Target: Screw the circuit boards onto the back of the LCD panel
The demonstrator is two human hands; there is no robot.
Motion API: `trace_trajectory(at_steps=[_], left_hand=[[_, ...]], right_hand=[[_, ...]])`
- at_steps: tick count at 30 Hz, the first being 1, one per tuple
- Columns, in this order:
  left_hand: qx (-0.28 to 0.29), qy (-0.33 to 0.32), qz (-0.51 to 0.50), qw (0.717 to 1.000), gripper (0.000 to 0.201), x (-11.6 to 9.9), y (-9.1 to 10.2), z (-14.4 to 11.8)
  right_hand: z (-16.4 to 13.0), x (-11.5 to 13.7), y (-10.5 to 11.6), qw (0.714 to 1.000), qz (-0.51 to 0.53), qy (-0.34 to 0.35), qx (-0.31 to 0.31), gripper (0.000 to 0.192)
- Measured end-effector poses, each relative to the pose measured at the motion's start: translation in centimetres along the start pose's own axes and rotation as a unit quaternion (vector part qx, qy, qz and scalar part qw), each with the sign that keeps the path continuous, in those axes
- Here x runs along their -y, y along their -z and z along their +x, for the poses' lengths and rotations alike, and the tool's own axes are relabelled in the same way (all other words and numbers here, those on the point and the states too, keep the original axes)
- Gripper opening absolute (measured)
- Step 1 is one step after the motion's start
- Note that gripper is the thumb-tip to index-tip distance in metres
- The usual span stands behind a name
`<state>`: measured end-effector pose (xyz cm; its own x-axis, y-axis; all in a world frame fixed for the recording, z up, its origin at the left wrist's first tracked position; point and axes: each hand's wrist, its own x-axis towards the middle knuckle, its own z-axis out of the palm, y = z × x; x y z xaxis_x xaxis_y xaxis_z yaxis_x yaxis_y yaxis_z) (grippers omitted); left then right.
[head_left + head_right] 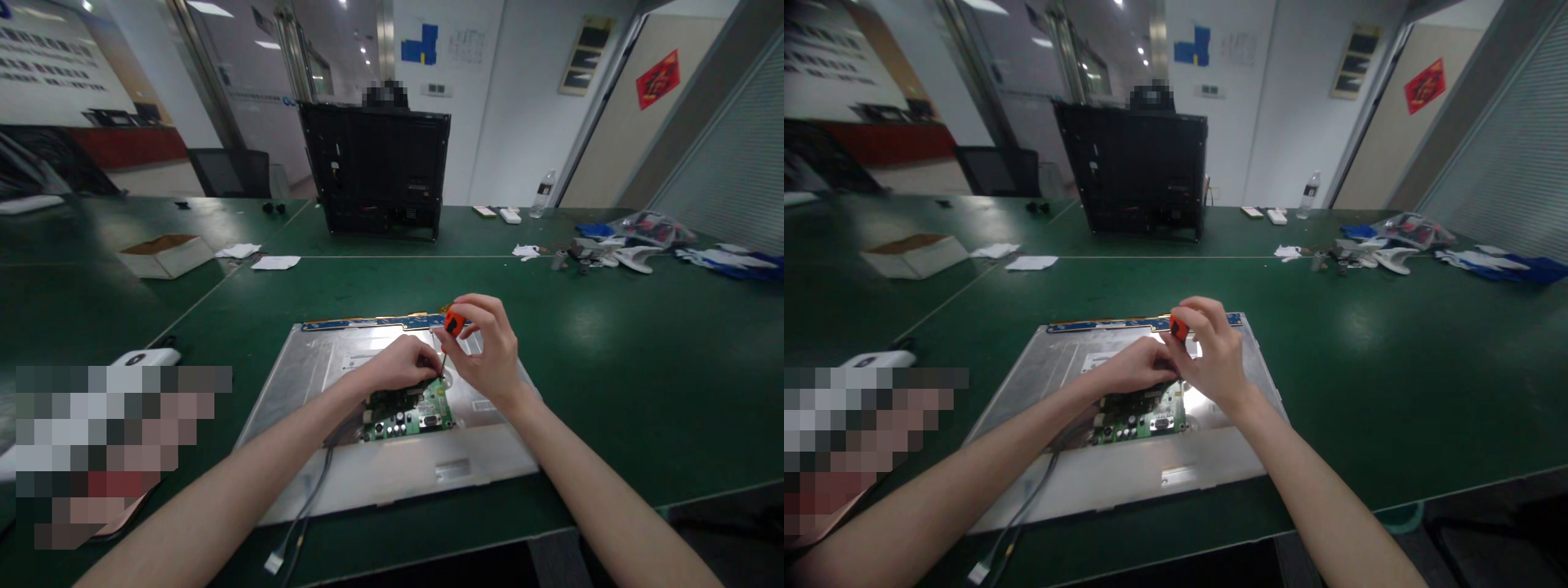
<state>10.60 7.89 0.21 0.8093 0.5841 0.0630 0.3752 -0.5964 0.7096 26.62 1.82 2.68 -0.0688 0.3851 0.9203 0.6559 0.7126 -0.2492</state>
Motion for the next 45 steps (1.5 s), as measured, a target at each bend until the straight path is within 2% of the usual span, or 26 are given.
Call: trace_trajectory(at_steps=[8,14,22,28,33,39,45], left_hand=[[-0.003,0.007,0.001,1.000,0.015,-0.23,0.04,-0.11],[0.004,0.004,0.002,1.000,0.015,0.04,-0.01,0.07],[-0.004,0.008,0.008,1.000,0.016,-0.21,0.03,-0.08],[0.001,0.013,0.006,1.000,0.015,-0.28,0.12,-0.10],[-0.001,0.001,0.009,1.000,0.016,-0.01,0.05,-0.02],[-0.005,0.002,0.008,1.000,0.017,-0.08,0.03,-0.07],[0.005,0.002,-0.005,1.000,0.017,-0.40,0.18,-0.21]], right_hand=[[-0.02,0.17,0.09,1.000,0.013,0.000,0.017,0.036],[-0.27,-0.20,-0.25,0.999,0.031,-0.012,-0.010,0.038],[-0.09,0.06,0.04,1.000,0.006,-0.005,-0.005,0.033],[-0.13,0.11,0.09,1.000,0.006,-0.004,0.002,0.036],[-0.27,-0.08,-0.11,1.000,0.018,-0.014,-0.017,0.038],[-0.03,0.04,0.04,1.000,-0.002,-0.005,-0.013,0.031],[0.04,0.17,0.19,1.000,0.001,0.001,-0.008,0.033]])
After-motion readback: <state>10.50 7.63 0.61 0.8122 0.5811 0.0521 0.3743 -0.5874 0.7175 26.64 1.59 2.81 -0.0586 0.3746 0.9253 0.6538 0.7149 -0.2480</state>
